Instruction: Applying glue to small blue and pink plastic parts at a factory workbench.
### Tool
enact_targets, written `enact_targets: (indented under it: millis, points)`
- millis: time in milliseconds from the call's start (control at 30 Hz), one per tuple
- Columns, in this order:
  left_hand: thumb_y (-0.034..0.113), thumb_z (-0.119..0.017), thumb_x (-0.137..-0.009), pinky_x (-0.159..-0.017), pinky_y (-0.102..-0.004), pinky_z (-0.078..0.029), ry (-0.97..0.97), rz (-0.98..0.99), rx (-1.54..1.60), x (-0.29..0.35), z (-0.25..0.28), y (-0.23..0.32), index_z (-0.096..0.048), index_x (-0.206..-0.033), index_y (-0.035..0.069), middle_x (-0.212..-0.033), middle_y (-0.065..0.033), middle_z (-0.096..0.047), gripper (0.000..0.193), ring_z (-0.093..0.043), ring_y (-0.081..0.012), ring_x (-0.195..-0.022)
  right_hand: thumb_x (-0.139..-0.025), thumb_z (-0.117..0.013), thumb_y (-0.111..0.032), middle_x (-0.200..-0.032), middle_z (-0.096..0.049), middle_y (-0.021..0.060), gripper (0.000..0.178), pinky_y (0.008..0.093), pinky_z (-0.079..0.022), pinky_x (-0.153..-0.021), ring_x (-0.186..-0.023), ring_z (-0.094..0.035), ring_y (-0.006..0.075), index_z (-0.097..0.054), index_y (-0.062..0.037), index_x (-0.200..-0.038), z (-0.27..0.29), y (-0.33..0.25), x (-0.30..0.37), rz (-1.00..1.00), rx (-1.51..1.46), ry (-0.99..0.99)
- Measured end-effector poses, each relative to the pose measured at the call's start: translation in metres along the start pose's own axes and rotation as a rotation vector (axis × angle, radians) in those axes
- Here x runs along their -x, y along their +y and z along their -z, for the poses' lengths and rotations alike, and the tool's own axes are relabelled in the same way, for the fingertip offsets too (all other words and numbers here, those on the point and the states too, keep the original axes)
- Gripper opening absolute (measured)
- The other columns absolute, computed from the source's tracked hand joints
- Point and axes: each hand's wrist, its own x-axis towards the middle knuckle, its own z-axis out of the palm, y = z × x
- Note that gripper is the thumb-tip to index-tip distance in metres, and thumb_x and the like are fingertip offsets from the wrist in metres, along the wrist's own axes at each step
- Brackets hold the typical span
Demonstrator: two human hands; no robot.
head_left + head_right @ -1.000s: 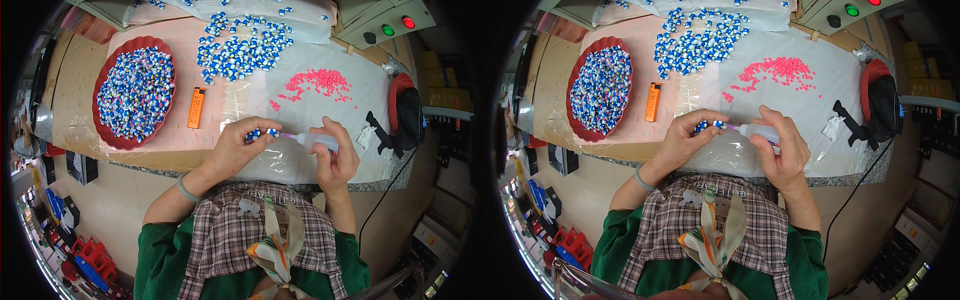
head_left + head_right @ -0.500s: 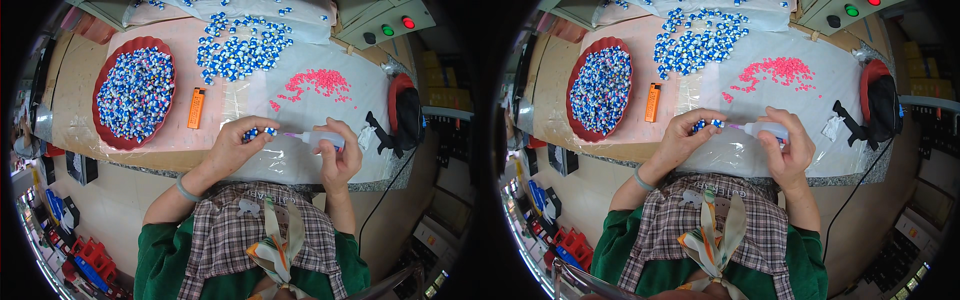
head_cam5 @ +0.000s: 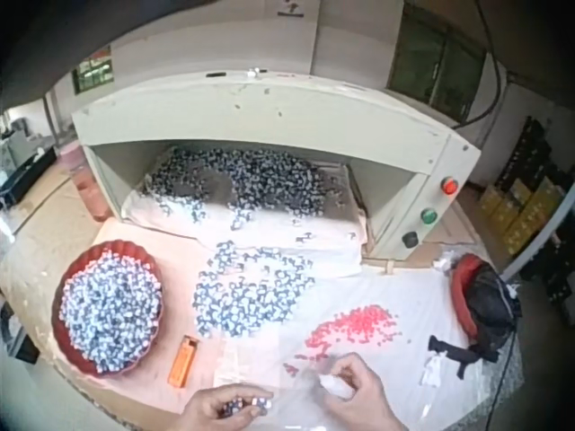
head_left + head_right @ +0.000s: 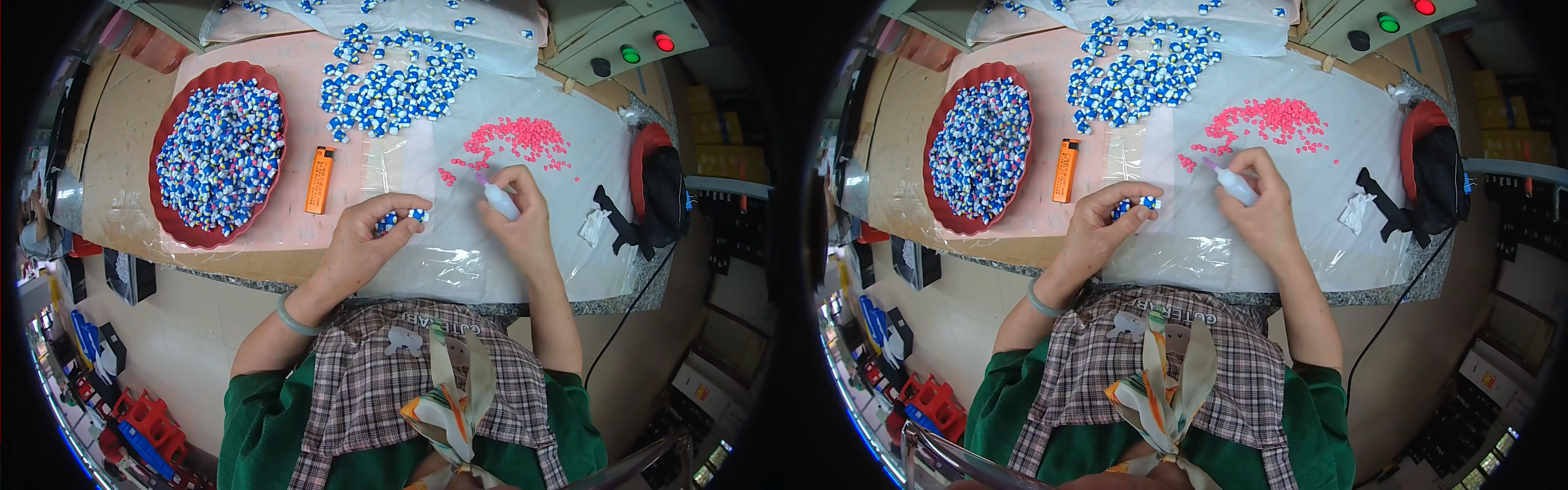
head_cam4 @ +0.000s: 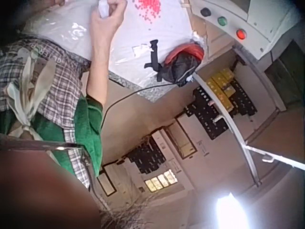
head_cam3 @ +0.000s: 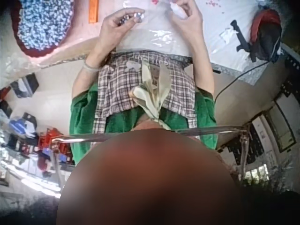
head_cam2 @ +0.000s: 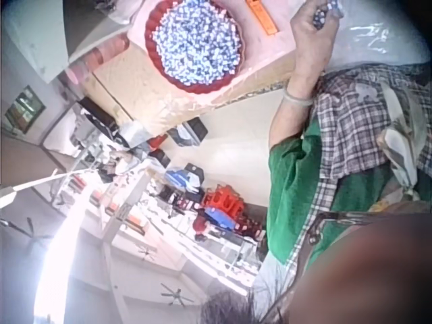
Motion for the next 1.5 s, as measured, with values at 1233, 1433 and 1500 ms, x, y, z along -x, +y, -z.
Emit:
enact_targets:
  millis: [1233, 1433, 1500]
  points:
    - [0.002, -0.064, -0.084, -0.061, -0.0249, -0.048, 0.047, -0.166, -0.200, 0.000, -0.010, -0.001, -0.068, -0.106, 0.005, -0.083, -0.0063, -0.061, 0.022, -0.056, -0.0118, -0.070, -0.075, -0.070, -0.001, -0.087, -0.064, 0.0104, 0.018, 0.0332, -0.050, -0.069, -0.076, -0.065, 0.0270, -0.066, 0.0000, -0.092, 0.013, -0.008, -0.013, 0.300, 0.650, -0.024]
    - [0.002, -0.065, -0.084, -0.061, -0.0250, -0.048, 0.046, -0.172, -0.212, 0.001, -0.009, -0.002, -0.068, -0.107, 0.005, -0.082, -0.0062, -0.061, 0.022, -0.056, -0.0118, -0.069, -0.074, -0.072, -0.002, -0.084, -0.062, 0.0092, 0.015, 0.0343, -0.049, -0.067, -0.072, -0.063, 0.0274, -0.065, 0.0003, -0.088, 0.009, -0.012, -0.009, 0.252, 0.704, -0.076]
    - [0.002, -0.065, -0.085, -0.061, -0.0250, -0.048, 0.044, -0.169, -0.210, 0.000, -0.009, -0.002, -0.068, -0.106, 0.005, -0.082, -0.0062, -0.061, 0.022, -0.056, -0.0117, -0.069, -0.074, -0.072, -0.002, -0.083, -0.062, 0.0086, 0.015, 0.0341, -0.048, -0.066, -0.071, -0.062, 0.0267, -0.064, 0.0004, -0.087, 0.010, -0.013, -0.007, 0.255, 0.701, -0.082]
